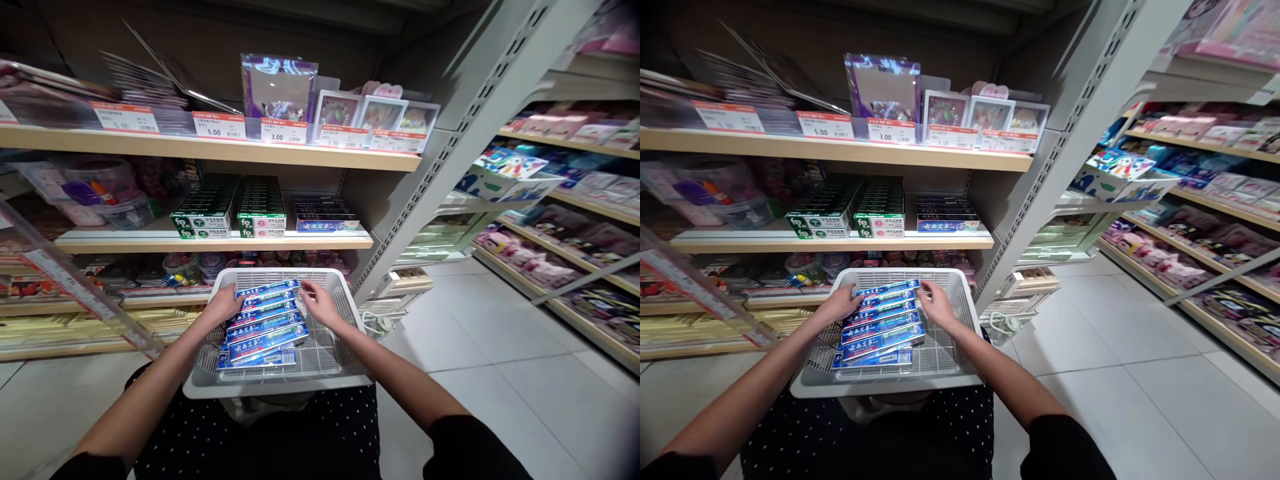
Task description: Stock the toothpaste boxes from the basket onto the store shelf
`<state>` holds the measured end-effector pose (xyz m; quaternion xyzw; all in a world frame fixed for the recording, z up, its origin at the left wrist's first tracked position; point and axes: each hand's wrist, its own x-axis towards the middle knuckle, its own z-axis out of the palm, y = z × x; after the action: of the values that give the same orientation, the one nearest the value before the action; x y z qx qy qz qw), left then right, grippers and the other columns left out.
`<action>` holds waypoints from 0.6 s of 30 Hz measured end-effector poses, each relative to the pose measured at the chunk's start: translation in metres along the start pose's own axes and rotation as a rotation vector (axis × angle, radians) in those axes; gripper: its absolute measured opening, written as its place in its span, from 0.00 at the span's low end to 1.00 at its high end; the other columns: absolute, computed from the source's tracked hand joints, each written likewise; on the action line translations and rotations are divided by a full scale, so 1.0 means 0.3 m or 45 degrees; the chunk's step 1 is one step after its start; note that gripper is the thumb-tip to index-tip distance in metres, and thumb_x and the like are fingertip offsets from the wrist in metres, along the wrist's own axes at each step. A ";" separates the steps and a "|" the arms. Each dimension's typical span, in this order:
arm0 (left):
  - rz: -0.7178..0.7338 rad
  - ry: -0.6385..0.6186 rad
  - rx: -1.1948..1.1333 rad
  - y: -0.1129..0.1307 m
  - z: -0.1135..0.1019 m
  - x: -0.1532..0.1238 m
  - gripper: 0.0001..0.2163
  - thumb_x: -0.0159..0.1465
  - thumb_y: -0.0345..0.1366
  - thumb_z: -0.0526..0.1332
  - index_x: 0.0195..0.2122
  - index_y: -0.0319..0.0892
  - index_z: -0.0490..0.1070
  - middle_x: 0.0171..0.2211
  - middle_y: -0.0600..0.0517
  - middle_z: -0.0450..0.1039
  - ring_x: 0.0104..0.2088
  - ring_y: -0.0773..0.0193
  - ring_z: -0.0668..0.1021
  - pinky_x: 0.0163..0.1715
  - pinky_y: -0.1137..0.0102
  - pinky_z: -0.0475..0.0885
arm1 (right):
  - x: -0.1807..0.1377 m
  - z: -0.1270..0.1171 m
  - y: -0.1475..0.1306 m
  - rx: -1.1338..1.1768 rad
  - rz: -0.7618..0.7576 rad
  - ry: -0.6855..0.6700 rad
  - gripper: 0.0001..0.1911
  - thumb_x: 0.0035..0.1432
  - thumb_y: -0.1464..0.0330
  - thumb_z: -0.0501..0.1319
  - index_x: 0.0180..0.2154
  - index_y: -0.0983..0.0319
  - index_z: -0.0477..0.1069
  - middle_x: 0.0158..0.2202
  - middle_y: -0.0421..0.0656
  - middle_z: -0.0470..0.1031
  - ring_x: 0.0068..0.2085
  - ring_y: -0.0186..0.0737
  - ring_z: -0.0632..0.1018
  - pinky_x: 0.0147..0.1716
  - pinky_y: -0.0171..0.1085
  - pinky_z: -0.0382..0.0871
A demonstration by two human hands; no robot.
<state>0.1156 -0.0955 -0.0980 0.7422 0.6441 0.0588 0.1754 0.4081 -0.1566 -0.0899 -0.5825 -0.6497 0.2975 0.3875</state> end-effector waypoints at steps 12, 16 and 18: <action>-0.131 0.107 -0.424 -0.017 0.100 -0.050 0.20 0.63 0.45 0.53 0.50 0.38 0.68 0.49 0.39 0.75 0.49 0.48 0.77 0.49 0.59 0.69 | 0.110 0.079 0.214 0.241 0.161 0.026 0.19 0.57 0.66 0.57 0.50 0.61 0.74 0.58 0.49 0.69 0.61 0.46 0.67 0.62 0.53 0.57; -0.179 0.130 -0.542 -0.020 0.109 -0.066 0.19 0.63 0.44 0.54 0.50 0.38 0.68 0.50 0.39 0.75 0.50 0.49 0.77 0.50 0.58 0.69 | 0.137 0.094 0.206 0.265 0.164 0.060 0.17 0.55 0.65 0.61 0.46 0.62 0.76 0.54 0.50 0.72 0.57 0.47 0.71 0.59 0.51 0.63; -0.201 0.140 -0.591 -0.023 0.115 -0.082 0.19 0.63 0.44 0.55 0.50 0.38 0.68 0.50 0.40 0.75 0.49 0.49 0.77 0.50 0.58 0.70 | 0.150 0.102 0.198 0.385 0.165 0.025 0.18 0.53 0.63 0.63 0.45 0.62 0.76 0.51 0.50 0.75 0.53 0.48 0.75 0.56 0.52 0.66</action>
<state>0.1159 -0.1251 -0.1291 0.6251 0.6780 0.2314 0.3100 0.4125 -0.1017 -0.1487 -0.5610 -0.5548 0.4106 0.4570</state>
